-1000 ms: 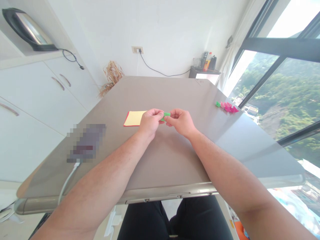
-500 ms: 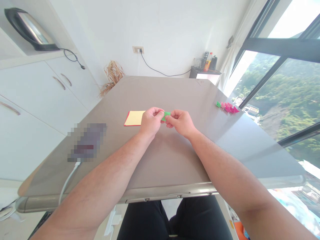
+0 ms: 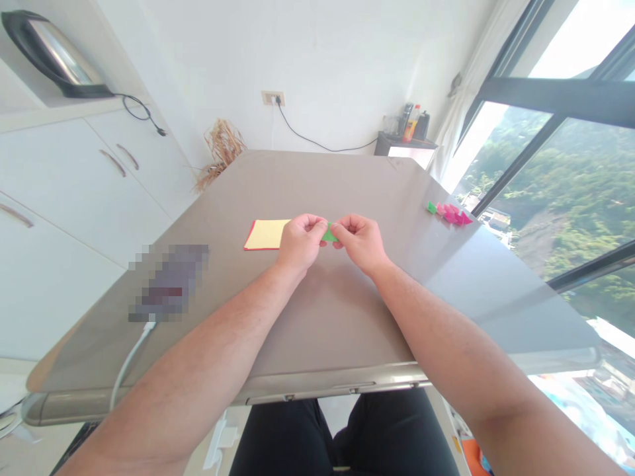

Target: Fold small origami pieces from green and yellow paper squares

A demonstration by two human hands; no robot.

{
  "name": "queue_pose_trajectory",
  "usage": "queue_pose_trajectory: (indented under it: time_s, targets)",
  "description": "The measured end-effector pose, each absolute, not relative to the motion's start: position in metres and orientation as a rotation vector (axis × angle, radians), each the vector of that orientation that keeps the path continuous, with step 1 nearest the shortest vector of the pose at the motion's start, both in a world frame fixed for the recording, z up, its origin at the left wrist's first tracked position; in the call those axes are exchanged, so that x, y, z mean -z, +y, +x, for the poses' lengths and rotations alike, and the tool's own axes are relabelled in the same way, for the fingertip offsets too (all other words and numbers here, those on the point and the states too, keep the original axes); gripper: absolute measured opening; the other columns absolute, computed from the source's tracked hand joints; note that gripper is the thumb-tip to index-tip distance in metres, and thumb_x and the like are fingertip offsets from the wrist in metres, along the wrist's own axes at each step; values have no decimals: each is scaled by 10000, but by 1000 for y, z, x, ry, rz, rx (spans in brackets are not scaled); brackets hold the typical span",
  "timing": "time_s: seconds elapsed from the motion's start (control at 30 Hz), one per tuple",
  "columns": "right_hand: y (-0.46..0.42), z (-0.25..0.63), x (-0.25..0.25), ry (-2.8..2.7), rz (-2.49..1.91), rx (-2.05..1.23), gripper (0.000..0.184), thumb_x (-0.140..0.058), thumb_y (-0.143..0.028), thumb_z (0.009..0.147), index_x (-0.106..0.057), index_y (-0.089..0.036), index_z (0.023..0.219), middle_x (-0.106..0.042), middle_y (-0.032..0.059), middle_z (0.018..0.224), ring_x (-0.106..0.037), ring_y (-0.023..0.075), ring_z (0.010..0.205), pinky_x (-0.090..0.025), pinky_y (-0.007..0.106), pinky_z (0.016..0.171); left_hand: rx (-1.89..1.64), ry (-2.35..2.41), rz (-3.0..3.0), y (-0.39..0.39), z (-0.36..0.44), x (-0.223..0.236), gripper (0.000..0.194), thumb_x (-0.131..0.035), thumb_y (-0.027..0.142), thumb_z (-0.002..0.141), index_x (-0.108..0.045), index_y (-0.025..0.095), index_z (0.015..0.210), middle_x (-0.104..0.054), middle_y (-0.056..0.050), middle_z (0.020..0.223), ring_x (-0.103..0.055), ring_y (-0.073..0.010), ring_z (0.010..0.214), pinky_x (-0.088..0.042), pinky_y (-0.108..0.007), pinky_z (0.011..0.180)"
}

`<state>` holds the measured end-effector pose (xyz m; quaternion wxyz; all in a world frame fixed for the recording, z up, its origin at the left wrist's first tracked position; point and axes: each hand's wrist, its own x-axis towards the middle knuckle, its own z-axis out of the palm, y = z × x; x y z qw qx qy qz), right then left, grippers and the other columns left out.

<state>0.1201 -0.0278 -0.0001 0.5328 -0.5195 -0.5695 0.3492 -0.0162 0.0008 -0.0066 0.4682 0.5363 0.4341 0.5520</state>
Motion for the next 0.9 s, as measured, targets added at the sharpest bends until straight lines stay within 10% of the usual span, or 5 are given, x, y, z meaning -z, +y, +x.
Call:
queue_pose_trajectory:
  time_s: [0.9]
  targets:
    - [-24, 120, -1, -1264, -1120, -1094, 188, -710, -332, 776, -596, -205, 695, -664, -4, 624, -662, 143, 617, -581, 302, 658, -1469, 1126, 1390, 2, -20, 3, 109, -688, 280, 792, -681, 178, 754, -656, -16, 673, -572, -129, 593, -469, -263, 575]
